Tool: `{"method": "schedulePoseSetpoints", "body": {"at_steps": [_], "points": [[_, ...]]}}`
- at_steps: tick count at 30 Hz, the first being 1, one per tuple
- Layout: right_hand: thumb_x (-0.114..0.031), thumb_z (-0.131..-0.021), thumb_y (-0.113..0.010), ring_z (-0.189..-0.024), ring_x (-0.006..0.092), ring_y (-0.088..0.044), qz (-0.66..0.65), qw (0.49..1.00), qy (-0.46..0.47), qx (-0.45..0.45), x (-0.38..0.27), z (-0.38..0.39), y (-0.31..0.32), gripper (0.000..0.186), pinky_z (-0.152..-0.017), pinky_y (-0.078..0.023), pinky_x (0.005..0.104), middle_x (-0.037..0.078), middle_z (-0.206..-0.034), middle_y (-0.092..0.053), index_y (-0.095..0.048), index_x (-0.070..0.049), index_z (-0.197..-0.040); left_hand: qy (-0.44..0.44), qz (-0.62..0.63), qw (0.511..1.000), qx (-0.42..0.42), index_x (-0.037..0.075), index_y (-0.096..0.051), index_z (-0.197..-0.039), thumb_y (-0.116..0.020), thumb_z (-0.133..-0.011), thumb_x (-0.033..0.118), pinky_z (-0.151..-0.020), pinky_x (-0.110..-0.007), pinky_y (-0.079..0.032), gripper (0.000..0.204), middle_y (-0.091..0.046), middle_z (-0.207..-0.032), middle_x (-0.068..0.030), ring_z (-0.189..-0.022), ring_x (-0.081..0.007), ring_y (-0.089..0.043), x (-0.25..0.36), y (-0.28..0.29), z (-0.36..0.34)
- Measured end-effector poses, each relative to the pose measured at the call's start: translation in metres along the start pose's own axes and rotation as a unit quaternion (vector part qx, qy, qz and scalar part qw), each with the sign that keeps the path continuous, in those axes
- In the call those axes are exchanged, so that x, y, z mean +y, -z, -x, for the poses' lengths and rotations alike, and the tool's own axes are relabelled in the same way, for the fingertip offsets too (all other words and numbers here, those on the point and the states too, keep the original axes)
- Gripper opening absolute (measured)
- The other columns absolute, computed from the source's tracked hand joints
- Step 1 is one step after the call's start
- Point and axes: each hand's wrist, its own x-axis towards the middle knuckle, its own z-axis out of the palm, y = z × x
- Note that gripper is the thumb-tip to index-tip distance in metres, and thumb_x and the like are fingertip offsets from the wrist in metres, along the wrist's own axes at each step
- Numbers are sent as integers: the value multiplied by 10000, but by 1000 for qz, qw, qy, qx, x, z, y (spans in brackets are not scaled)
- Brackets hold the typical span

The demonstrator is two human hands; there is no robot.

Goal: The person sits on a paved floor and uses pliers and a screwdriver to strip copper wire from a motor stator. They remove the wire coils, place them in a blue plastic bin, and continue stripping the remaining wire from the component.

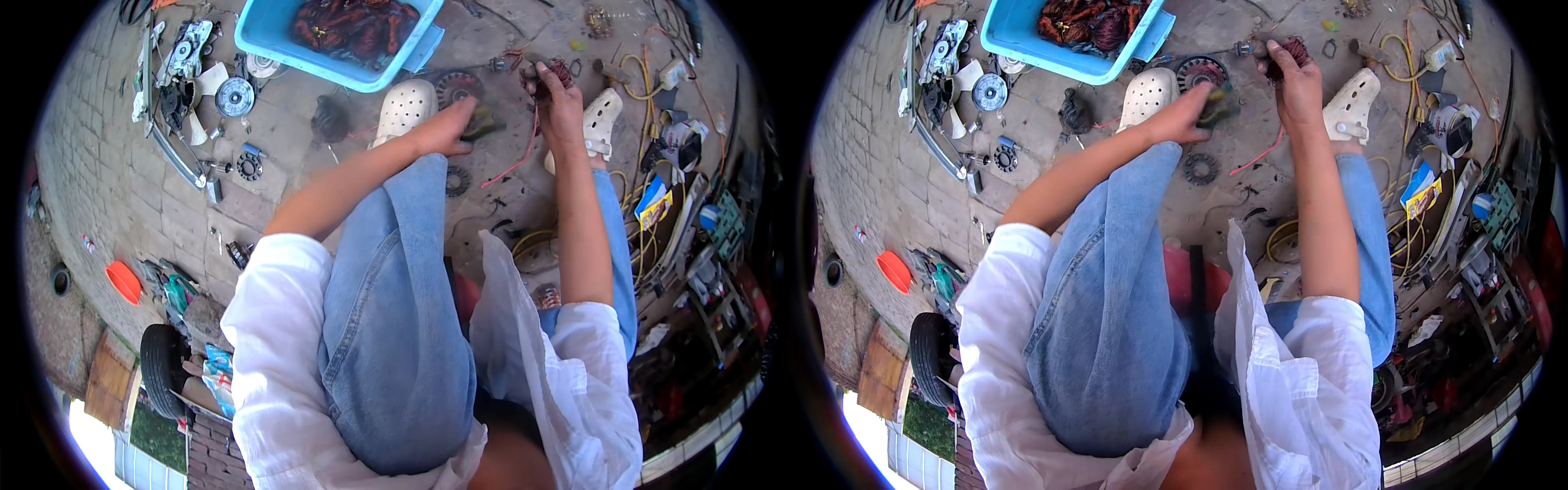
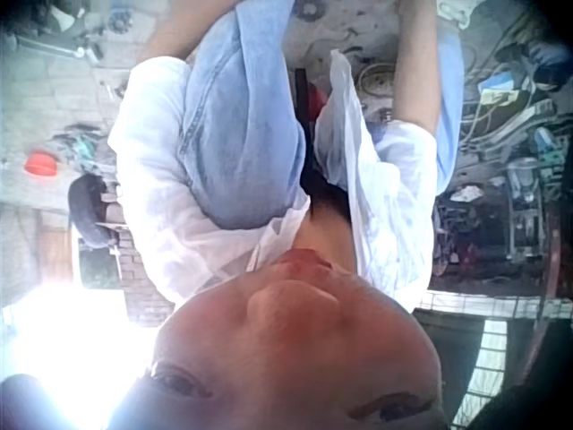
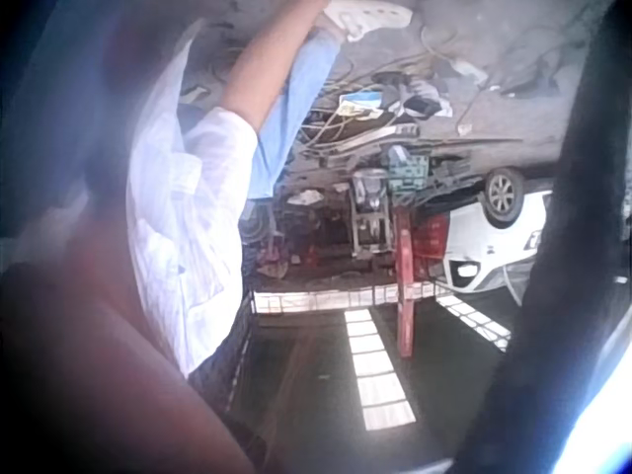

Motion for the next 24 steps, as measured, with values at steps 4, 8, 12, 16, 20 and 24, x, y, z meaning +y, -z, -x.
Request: {"method": "schedulePoseSetpoints", "body": {"at_steps": [4,8,12,16,20,24], "points": [[-143,-859,-651,-676,113,-591,176,977,14,-121,-10,7,-10,175,-637,-466,249,42,-779,-639,-653,19,-927,45,180,968,168,-19,-310,-1301,-688,-705,80,-976,-355,-393,712,-485,-1208,-188,-1134,-287,-498,44,33,-17],[-254,-781,-736,-621,123,-567,384,905,135,-123,-5,7,-33,262,-604,-459,294,28,-672,-618,-659,-21,-871,-11,118,960,252,-1,-345,-1300,-660,-755,92,-954,-335,-405,637,-515,-1161,-156,-1085,-256,-520,44,44,-34],[-289,-783,-731,-547,211,-548,450,860,205,-127,-3,-17,-40,268,-563,-456,306,102,-658,-626,-660,-34,-829,-25,47,970,236,-22,-464,-1175,-605,-797,115,-838,-431,-426,426,-552,-1016,-235,-965,-410,-519,38,69,-37],[-226,-799,-724,-573,76,-511,437,857,230,-145,-13,-20,-57,223,-568,-448,256,37,-660,-639,-679,-16,-856,27,-15,961,276,-31,-529,-1008,-601,-802,92,-762,-456,-428,250,-562,-912,-244,-886,-437,-523,41,86,-40],[-248,-788,-738,-562,80,-505,501,832,209,-114,-23,-12,-60,235,-563,-447,262,39,-640,-626,-677,-24,-828,19,7,945,326,-22,-544,-972,-603,-790,87,-733,-463,-440,220,-586,-902,-251,-860,-438,-545,52,87,-46],[-274,-782,-743,-513,90,-474,511,828,211,-96,-37,-7,-64,256,-526,-422,268,34,-557,-568,-666,-31,-772,41,51,944,324,-32,-559,-979,-500,-844,34,-687,-404,-459,161,-596,-793,-219,-770,-383,-591,69,99,-51]]}}
